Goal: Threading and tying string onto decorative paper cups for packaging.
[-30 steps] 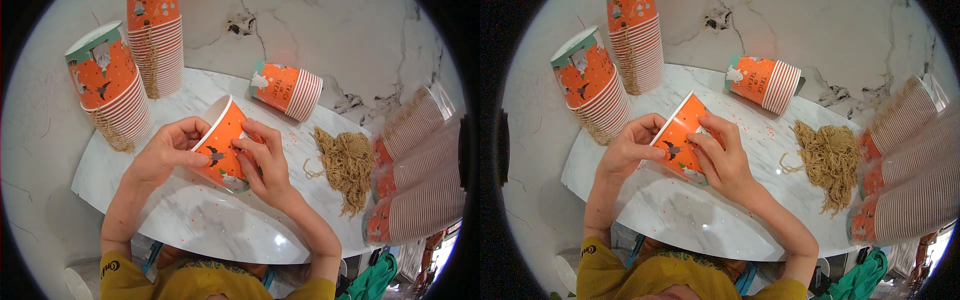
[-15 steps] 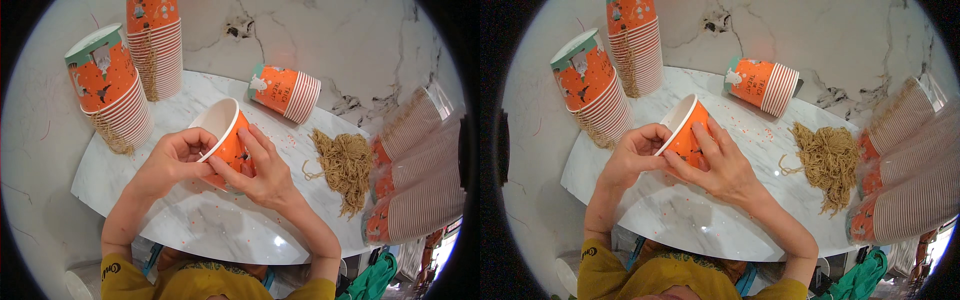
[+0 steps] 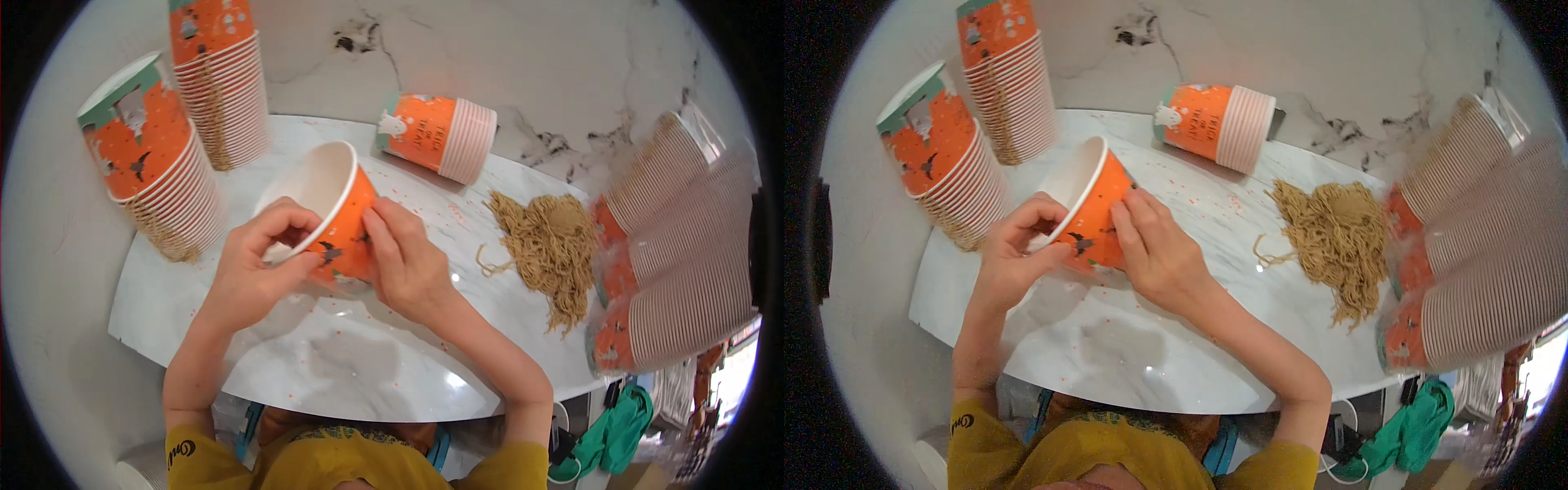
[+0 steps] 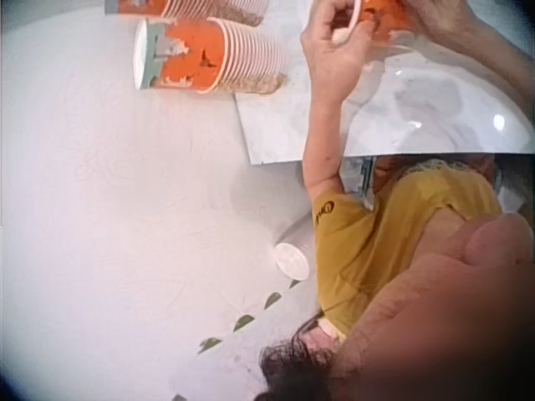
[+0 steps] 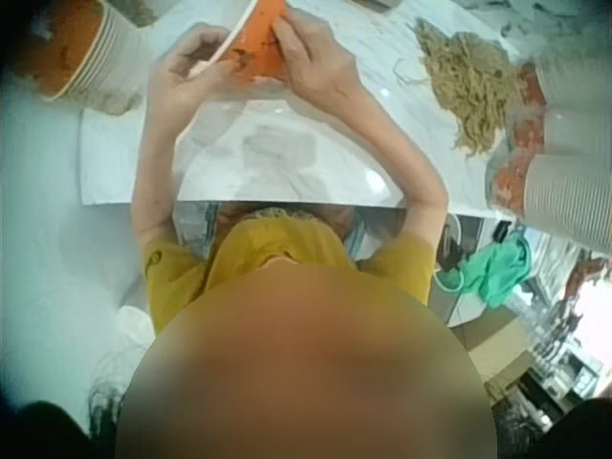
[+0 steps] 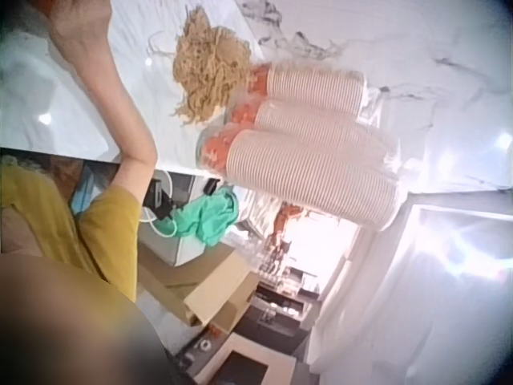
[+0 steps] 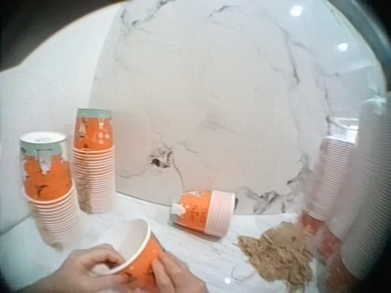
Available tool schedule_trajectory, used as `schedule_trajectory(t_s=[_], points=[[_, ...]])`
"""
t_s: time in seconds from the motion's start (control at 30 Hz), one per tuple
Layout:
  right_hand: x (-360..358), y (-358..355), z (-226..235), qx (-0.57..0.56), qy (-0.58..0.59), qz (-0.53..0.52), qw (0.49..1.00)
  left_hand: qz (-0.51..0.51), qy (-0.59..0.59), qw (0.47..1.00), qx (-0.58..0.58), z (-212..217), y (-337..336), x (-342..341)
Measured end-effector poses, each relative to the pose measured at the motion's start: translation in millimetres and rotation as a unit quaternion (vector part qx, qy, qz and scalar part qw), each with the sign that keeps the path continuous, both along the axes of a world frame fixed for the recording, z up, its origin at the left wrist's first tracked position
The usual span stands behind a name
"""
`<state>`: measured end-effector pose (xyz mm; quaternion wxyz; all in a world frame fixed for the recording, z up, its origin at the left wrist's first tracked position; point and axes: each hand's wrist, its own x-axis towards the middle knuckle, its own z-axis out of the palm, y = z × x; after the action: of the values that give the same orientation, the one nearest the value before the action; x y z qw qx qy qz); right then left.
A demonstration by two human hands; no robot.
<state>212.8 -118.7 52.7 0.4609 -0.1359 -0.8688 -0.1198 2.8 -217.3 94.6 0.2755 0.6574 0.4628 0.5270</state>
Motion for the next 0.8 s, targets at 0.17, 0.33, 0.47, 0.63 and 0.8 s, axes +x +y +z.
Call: schedule_trajectory(t_s=[0.17,0.33,0.47,0.63,0.8], points=[[0.8,4.5,-23.4,-0.039,-0.077,-0.029,0.996,0.091,0.267,0.951,0.131,1.5,9.5,8.5],[17.1,11.3,-24.3,-0.093,-0.151,-0.067,0.982,0.113,0.361,0.905,0.193,-11.7,21.7,1.7],[59.7,31.2,-13.1,-0.192,-0.155,-0.192,0.95,0.126,0.328,0.91,0.218,-21.8,28.5,-1.7],[135.1,41.2,-7.6,-0.336,-0.144,-0.323,0.873,0.153,0.369,0.883,0.246,-33.3,35.8,2.7],[140.2,32.3,-26.9,-0.331,-0.211,-0.372,0.841,0.18,0.355,0.883,0.247,-40.4,34.4,11.4]])
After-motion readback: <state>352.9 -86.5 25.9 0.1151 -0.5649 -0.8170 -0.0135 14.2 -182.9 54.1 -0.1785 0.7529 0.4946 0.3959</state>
